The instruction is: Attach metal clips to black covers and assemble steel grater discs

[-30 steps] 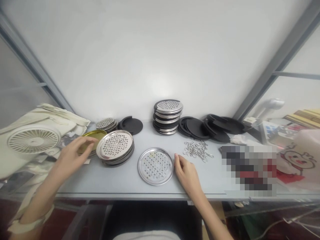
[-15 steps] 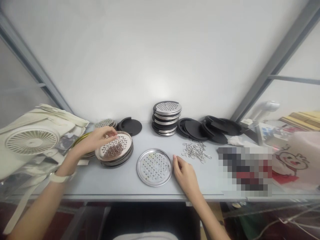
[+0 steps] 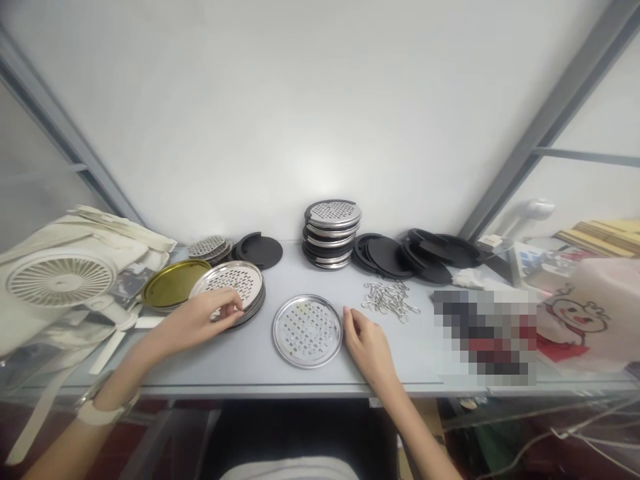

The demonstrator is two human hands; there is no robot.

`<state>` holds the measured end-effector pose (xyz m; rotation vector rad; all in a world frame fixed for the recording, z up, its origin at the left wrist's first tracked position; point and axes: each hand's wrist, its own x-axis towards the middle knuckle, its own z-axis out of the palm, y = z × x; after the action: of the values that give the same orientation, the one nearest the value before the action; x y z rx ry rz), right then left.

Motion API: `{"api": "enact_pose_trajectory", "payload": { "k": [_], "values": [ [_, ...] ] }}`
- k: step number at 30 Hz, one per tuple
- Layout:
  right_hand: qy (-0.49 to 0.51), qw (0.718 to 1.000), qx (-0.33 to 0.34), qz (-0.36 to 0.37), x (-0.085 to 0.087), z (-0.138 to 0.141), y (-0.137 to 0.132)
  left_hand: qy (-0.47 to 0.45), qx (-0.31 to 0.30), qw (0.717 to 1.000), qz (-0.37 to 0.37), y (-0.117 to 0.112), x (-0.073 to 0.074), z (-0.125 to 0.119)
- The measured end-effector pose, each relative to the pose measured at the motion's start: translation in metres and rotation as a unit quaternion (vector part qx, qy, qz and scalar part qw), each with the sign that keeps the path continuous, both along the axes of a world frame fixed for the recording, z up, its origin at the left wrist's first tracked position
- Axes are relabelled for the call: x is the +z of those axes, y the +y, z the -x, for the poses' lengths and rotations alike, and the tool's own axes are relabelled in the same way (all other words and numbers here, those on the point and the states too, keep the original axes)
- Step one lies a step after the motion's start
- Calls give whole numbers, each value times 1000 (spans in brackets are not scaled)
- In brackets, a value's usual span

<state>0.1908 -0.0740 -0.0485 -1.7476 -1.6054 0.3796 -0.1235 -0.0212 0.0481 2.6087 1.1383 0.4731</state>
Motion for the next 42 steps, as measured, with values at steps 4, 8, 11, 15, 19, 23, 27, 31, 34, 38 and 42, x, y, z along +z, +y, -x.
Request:
{"api": "enact_pose_trajectory", "payload": {
  "k": [4, 8, 11, 15, 19, 23, 27, 31, 34, 38, 42],
  "values": [
    [-1, 1000, 1, -4, 0, 0, 1, 27, -23, 989, -142, 2, -4, -2],
    [1, 1000, 1, 1, 1, 0, 0, 67, -27, 955, -287, 7, -8, -1],
    [2, 1000, 2, 2, 1, 1, 0, 77, -28, 955, -284, 8, -5, 0],
    [1, 1000, 0, -3, 1, 1, 0, 76, -17, 949, -306, 7, -2, 1],
    [1, 1000, -1, 0, 1, 0, 0, 103, -10, 923, -370, 7, -5, 2],
    [3, 1000, 2, 3, 2, 1, -1, 136, -9, 902, -411, 7, -4, 4],
    [23, 1000, -11, 3, 2, 0, 0, 102, -9, 900, -424, 0, 4, 2],
    [81, 993, -41, -81, 5, 1, -2, -40, -32, 911, -409, -20, 16, -14],
    [126, 985, 17, -119, 14, 6, -10, -231, -12, 916, -329, -41, 21, -38],
    [224, 964, 123, -73, 30, 13, -26, -413, 85, 906, -35, -56, 7, -72],
    [227, 971, 64, -41, 39, 6, -26, -465, 123, 853, 201, -49, -24, -87]
  ]
}}
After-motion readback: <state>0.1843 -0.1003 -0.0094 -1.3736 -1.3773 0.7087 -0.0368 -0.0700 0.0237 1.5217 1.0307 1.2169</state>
